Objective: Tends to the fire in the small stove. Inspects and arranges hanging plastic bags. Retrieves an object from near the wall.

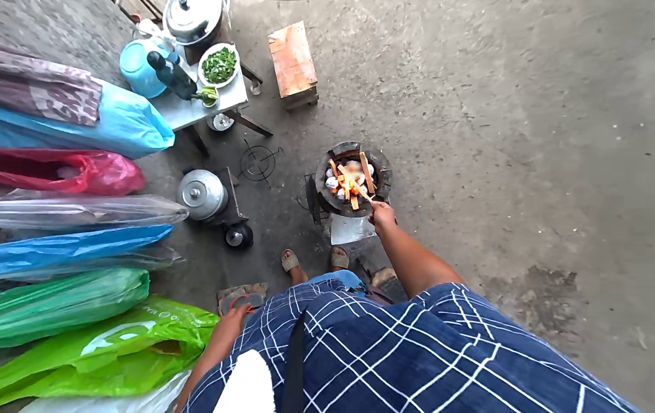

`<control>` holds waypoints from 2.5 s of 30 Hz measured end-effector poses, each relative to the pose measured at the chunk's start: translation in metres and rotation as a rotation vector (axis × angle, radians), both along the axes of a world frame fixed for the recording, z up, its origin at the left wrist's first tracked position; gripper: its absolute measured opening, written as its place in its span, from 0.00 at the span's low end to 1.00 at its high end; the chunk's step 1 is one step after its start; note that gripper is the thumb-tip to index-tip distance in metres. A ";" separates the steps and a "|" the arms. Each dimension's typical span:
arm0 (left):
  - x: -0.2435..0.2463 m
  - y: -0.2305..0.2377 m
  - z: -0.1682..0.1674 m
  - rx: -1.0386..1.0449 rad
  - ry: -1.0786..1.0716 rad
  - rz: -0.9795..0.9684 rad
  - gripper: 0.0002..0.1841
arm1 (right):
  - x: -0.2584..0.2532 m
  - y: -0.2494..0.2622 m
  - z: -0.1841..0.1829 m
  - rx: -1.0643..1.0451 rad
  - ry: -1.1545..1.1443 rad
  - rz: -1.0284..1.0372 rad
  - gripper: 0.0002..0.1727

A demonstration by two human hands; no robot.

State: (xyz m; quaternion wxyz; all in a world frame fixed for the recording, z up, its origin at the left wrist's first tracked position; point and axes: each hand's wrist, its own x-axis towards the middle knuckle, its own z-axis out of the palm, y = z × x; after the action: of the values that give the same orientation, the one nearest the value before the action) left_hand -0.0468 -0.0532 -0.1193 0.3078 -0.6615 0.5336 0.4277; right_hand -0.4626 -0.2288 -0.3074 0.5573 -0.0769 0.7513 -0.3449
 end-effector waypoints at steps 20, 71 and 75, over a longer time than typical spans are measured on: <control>0.012 0.024 -0.003 0.003 -0.013 0.063 0.26 | 0.007 -0.021 -0.018 0.010 0.124 0.038 0.22; 0.011 0.018 0.053 -0.918 0.118 0.291 0.19 | -0.053 0.009 0.039 0.107 0.520 0.492 0.28; 0.023 0.022 0.062 -0.904 0.066 0.344 0.20 | -0.056 0.012 0.041 0.150 0.558 0.519 0.25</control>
State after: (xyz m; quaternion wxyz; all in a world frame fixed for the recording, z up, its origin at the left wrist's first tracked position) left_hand -0.0242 -0.0316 -0.0575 -0.1027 -0.7937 0.5584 0.2182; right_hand -0.5188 -0.2170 -0.2659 0.4043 -0.3144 0.8528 -0.1021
